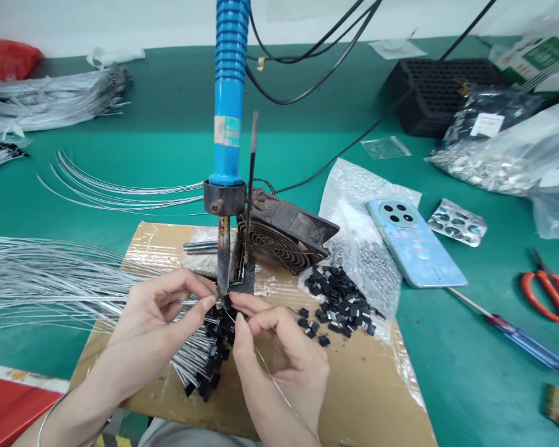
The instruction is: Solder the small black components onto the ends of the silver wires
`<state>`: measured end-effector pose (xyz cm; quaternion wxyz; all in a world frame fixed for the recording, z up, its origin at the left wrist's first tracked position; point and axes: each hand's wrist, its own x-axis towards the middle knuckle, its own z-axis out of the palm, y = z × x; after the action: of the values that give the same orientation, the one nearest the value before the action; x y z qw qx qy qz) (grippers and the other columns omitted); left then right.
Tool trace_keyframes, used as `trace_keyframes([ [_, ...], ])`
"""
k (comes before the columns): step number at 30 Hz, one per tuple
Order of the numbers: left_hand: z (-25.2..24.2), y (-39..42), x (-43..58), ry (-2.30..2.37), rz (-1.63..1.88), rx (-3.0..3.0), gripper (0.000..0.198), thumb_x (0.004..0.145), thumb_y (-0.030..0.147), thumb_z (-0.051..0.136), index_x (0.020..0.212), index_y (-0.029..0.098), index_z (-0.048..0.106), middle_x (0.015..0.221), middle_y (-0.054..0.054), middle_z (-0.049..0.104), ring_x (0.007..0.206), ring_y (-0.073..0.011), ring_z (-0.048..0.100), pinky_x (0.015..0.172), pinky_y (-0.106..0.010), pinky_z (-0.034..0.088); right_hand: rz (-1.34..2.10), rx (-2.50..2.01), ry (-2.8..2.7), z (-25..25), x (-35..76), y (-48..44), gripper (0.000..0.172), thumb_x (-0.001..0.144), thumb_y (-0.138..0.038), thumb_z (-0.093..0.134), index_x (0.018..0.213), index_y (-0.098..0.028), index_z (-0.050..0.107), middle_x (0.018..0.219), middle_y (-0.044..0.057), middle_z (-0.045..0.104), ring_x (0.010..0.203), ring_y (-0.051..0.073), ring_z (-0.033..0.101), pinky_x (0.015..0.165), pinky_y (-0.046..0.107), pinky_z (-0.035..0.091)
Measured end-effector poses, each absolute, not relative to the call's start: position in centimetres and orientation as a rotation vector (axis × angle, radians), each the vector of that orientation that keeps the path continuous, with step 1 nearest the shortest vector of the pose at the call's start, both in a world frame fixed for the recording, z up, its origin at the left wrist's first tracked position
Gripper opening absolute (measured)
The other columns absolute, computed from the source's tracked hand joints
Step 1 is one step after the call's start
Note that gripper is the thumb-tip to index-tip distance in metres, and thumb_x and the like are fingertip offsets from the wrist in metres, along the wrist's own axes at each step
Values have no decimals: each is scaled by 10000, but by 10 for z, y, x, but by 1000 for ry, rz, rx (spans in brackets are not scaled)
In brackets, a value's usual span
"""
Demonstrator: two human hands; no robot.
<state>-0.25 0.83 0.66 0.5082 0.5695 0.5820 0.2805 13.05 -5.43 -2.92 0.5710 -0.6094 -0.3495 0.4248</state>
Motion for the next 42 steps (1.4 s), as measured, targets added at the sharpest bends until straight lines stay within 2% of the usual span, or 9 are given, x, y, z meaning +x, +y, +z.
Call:
trace_keyframes([
  [11, 7, 6, -4, 1395, 688, 1384, 103, 816, 205, 590, 724, 181, 631, 801, -40, 715, 797, -201, 650, 685, -293, 467, 902, -1387, -994, -42, 139, -55, 150, 831, -192, 732, 720, -226, 637, 1042, 53, 806, 936, 198, 775, 823, 232, 616],
  [20, 7, 8, -2, 1407, 646, 1389, 111, 813, 208, 582, 712, 182, 621, 796, -44, 706, 804, -207, 648, 689, -300, 469, 952, -1438, -840, -31, 131, -54, 179, 827, -280, 748, 691, -243, 638, 1022, 14, 801, 939, 159, 748, 862, 216, 564],
  [27, 8, 7, -3, 1400, 652, 1380, 115, 814, 229, 594, 719, 172, 625, 805, -52, 707, 794, -206, 648, 666, -295, 462, 878, -1383, -982, -37, 135, -53, 167, 823, -185, 744, 711, -238, 633, 1012, -2, 807, 912, 133, 763, 840, 151, 564],
  [33, 6, 6, -4, 1414, 656, 1398, 106, 819, 231, 607, 736, 172, 640, 806, -45, 711, 773, -196, 633, 652, -286, 457, 817, -1384, -1033, -38, 136, -53, 167, 833, -209, 733, 708, -252, 631, 996, -11, 808, 866, 130, 775, 787, 134, 590],
  [42, 3, 4, -4, 1389, 693, 1411, 115, 824, 229, 594, 741, 169, 646, 795, -48, 714, 761, -198, 643, 667, -299, 480, 757, -1406, -1096, -41, 136, -51, 164, 838, -188, 716, 720, -262, 628, 1001, -19, 810, 877, 133, 777, 791, 140, 592],
])
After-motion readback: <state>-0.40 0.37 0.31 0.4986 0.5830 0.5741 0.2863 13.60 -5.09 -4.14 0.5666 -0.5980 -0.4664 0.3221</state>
